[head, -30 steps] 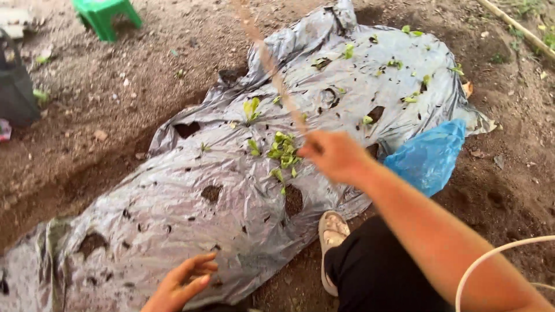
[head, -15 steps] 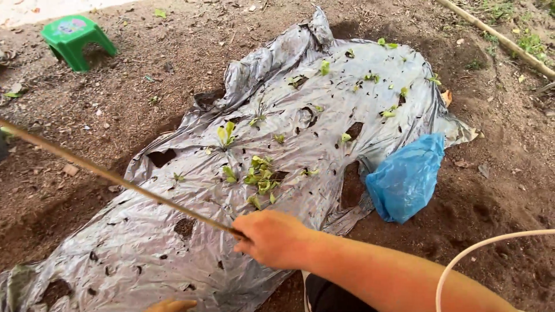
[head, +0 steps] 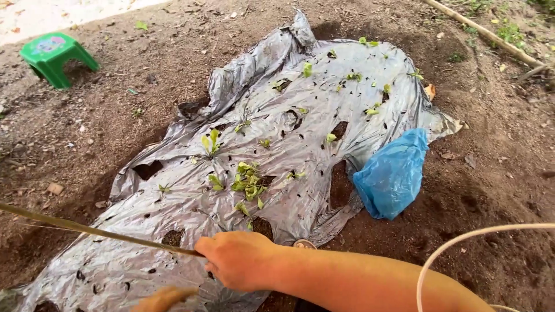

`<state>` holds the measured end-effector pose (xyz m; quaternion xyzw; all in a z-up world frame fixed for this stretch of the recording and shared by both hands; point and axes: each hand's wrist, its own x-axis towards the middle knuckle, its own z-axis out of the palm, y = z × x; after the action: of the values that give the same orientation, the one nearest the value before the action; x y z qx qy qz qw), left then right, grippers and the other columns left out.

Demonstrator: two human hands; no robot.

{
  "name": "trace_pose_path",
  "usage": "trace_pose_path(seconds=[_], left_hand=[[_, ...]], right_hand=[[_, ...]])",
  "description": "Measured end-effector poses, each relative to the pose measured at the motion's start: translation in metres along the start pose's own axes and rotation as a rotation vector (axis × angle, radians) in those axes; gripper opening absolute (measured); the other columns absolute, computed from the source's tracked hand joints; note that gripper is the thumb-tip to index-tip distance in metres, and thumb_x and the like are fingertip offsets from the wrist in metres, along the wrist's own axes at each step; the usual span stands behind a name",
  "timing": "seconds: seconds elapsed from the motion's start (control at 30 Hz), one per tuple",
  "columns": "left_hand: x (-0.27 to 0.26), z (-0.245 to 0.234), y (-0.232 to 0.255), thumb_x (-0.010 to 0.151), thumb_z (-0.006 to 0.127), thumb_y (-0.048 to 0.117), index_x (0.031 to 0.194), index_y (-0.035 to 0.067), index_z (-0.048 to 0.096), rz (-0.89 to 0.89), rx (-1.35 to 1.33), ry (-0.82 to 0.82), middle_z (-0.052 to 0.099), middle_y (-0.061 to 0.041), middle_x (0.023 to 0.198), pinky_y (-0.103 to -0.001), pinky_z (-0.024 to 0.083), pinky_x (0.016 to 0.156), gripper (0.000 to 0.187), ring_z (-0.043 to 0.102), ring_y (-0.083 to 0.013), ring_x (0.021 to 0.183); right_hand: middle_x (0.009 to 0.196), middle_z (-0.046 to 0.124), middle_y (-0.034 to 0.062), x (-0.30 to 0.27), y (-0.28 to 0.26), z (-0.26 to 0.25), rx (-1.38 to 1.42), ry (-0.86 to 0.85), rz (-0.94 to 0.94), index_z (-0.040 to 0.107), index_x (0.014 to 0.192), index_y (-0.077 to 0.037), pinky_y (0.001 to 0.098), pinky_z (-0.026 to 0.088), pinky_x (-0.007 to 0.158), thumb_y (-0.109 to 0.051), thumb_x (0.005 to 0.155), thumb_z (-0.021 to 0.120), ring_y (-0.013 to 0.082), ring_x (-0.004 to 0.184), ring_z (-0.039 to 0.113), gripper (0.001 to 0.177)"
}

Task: Planting small green seedlings into a garden bed covered with plastic mulch using a wooden stick to create holes.

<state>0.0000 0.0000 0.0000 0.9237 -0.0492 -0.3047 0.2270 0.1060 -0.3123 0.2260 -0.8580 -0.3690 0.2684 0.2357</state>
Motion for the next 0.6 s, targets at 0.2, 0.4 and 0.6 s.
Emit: trace_pose_path(seconds=[0.2, 0.4, 0.6], left_hand=[[0.01, -0.075, 0.094, 0.074, 0.087, 0.054, 0.131, 0.031, 0.058, 0.24, -0.072, 0.261, 0.075, 0.01, 0.118, -0.031, 0.058, 0.096, 0.069, 0.075, -0.0085, 0.105], [-0.002, -0.087, 0.113, 0.072, 0.089, 0.032, 0.138, 0.023, 0.062, 0.094, -0.568, 0.274, 0.087, 0.006, 0.113, -0.032, 0.064, 0.089, 0.071, 0.087, -0.0087, 0.103], [-0.012, -0.08, 0.111, 0.093, 0.064, 0.031, 0.101, 0.012, 0.083, -0.068, -0.584, 0.488, 0.082, -0.005, 0.078, -0.032, 0.053, 0.074, 0.028, 0.068, -0.0142, 0.076]], right_hand=[[0.11, 0.063, 0.0208, 0.007, -0.025, 0.001, 0.039, -0.031, 0.056, 0.05, 0.12, -0.008, 0.0595, 0.05, 0.076, -0.026, 0.103, 0.049, 0.0435, 0.097, 0.065, 0.025], [0.118, 0.065, 0.0253, 0.015, -0.033, -0.003, 0.096, -0.004, 0.027, 0.036, 0.138, -0.011, 0.0629, 0.047, 0.077, -0.023, 0.097, 0.051, 0.0492, 0.103, 0.064, 0.045], [0.124, 0.064, 0.0247, 0.023, -0.043, 0.011, 0.061, -0.052, 0.035, 0.024, 0.161, -0.017, 0.0647, 0.047, 0.081, -0.015, 0.095, 0.041, 0.0481, 0.109, 0.062, 0.068]])
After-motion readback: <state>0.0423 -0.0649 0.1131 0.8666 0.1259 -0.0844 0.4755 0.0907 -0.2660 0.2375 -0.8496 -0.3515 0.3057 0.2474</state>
